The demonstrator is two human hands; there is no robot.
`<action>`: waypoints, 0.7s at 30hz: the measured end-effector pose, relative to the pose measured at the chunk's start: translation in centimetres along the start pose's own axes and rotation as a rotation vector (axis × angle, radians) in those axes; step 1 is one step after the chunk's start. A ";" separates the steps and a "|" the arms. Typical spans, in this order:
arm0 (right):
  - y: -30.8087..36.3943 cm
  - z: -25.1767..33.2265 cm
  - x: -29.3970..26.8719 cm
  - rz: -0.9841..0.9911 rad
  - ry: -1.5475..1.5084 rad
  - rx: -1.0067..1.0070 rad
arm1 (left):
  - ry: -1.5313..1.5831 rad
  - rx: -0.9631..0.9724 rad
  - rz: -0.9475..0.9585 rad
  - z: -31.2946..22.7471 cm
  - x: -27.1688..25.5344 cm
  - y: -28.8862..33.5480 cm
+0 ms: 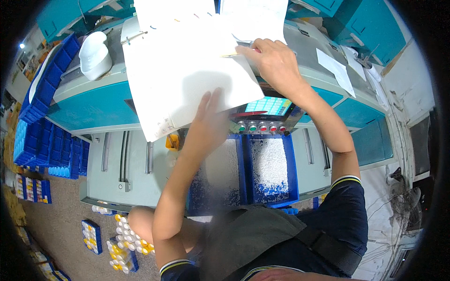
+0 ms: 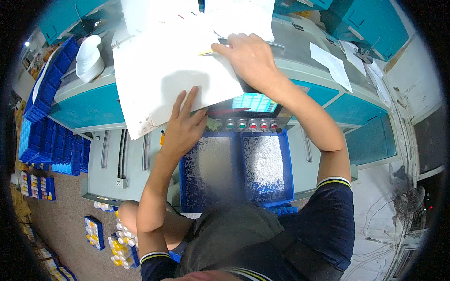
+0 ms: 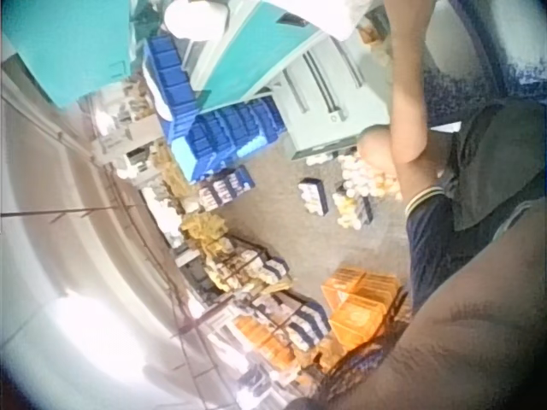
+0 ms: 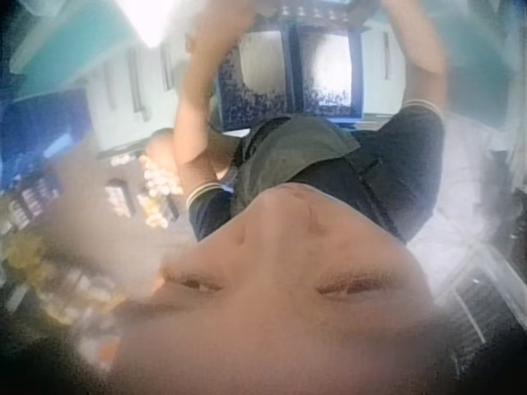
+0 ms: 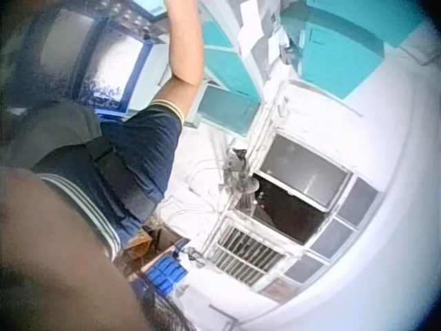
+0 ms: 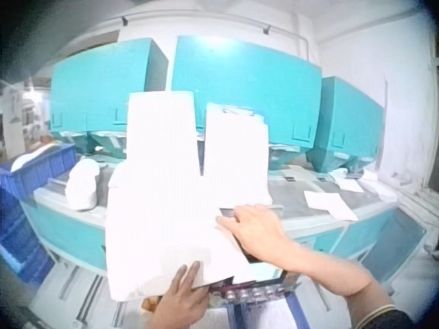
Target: The person sits on the floor and operates a machine's touchscreen using a stylus. They repeatedly reference a notepad and sticky note, writing notes and then interacting with the machine's interface.
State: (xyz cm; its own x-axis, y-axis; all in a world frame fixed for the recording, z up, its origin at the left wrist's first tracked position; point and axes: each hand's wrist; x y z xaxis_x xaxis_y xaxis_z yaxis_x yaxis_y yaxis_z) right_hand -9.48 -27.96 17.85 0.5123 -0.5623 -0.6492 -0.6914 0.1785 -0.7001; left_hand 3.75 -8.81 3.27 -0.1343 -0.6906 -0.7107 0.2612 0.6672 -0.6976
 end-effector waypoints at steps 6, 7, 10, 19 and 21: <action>0.0 1.7 1.5 -0.102 0.012 -0.020 | 0.080 0.058 -0.131 0.2 0.7 0.0; -0.1 1.9 1.6 -0.102 0.016 -0.019 | 0.086 0.064 -0.151 0.2 0.8 0.0; -0.1 2.2 1.3 -0.127 0.078 -0.042 | 0.082 0.069 -0.202 0.1 1.2 0.0; -0.2 3.4 1.2 -0.103 0.158 -0.027 | -0.033 0.170 -0.205 0.3 1.8 -0.1; -0.1 3.3 0.9 -0.080 0.143 -0.026 | -0.029 0.172 -0.199 0.3 1.9 0.0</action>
State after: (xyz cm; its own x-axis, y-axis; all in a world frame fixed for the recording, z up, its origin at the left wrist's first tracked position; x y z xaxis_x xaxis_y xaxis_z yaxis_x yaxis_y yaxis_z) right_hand -7.20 -25.82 16.35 0.4898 -0.6837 -0.5410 -0.6652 0.1080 -0.7388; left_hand 3.78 -10.17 1.93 -0.1721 -0.8130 -0.5562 0.3911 0.4618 -0.7961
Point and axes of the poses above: each hand's wrist, its own y-axis away from the middle knuckle, its own x-axis out of the palm, z = x × y, and after that the axes turned 15 degrees about x, right-handed
